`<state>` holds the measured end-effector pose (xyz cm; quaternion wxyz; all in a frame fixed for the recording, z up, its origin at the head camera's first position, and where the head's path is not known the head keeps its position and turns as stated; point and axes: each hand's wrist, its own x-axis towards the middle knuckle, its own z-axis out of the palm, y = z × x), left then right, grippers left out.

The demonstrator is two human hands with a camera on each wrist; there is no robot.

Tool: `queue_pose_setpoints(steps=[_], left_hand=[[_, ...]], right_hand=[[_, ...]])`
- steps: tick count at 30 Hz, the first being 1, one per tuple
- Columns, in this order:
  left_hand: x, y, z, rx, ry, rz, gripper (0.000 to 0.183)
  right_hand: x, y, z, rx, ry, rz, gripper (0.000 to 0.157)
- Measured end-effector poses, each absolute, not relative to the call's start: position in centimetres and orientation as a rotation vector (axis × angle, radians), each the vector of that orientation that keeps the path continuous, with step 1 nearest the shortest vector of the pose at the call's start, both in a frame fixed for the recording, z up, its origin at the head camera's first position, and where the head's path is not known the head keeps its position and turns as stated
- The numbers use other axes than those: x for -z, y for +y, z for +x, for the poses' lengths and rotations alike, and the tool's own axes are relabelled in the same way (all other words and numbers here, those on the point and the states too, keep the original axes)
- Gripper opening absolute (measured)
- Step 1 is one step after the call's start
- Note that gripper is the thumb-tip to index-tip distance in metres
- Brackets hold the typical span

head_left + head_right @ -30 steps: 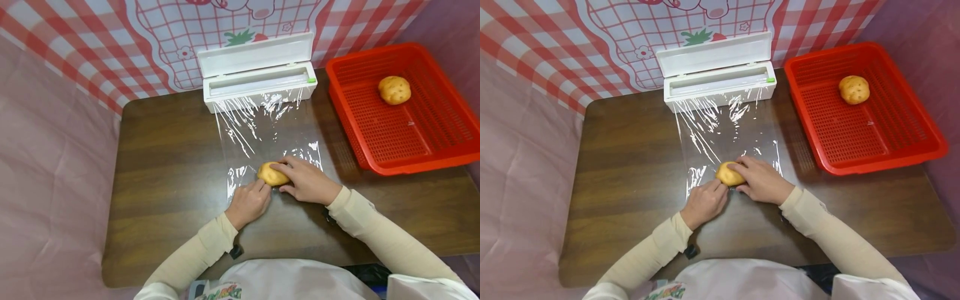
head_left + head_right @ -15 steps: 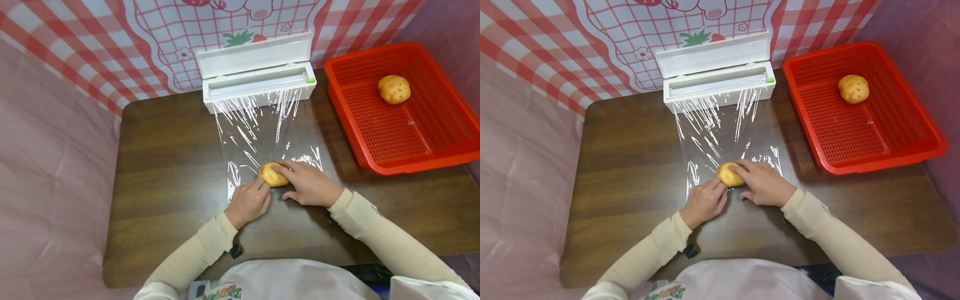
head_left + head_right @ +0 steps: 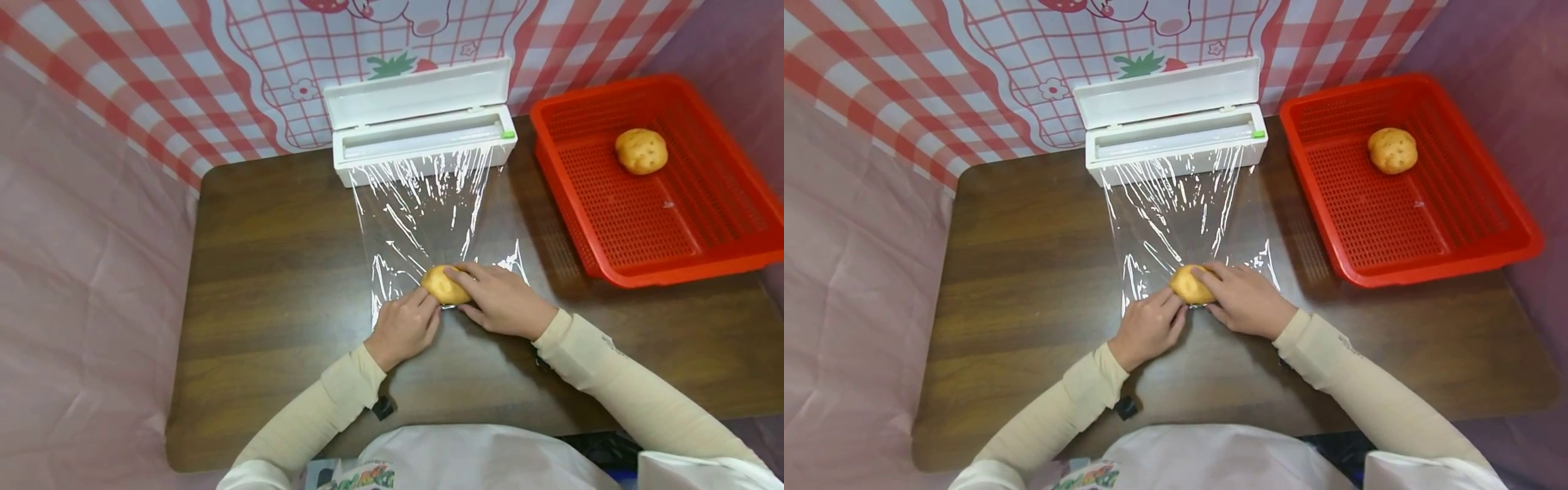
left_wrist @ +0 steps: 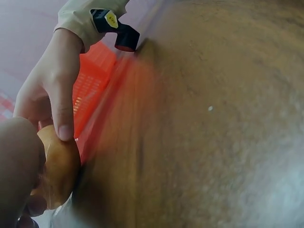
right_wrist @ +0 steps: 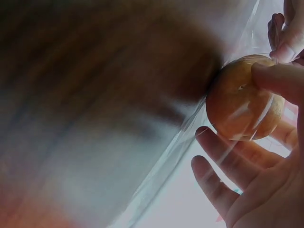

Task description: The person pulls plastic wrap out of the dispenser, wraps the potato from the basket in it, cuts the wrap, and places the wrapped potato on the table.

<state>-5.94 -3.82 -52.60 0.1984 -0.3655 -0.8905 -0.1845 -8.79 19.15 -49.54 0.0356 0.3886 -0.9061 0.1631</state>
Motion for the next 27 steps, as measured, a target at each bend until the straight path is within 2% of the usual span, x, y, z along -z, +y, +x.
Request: queue_pose_setpoints(steps=[7, 13, 15, 23, 27], left_hand=[[52.2, -4.0, -6.0, 0.538, -2.481, -1.001, 0.012], [51.9, -3.7, -6.3, 0.326, -2.505, -1.062, 0.059], [51.9, -3.5, -6.6, 0.262, -2.496, -1.077, 0.066], [51.3, -3.3, -7.5, 0.41, -2.491, -1.119, 0.043], [51.0, -3.2, -7.8, 0.501, -2.496, -1.125, 0.037]], right_hand=[[49.5, 19.3, -8.9, -0.522, -2.797, 1.179, 0.066], [49.3, 19.4, -9.3, -0.526, -2.779, 1.203, 0.067], [49.2, 19.4, -9.4, -0.532, -2.781, 1.209, 0.068], [49.1, 19.6, -9.5, -0.569, -2.804, 1.242, 0.067], [48.9, 19.7, -9.5, -0.591, -2.797, 1.241, 0.067]])
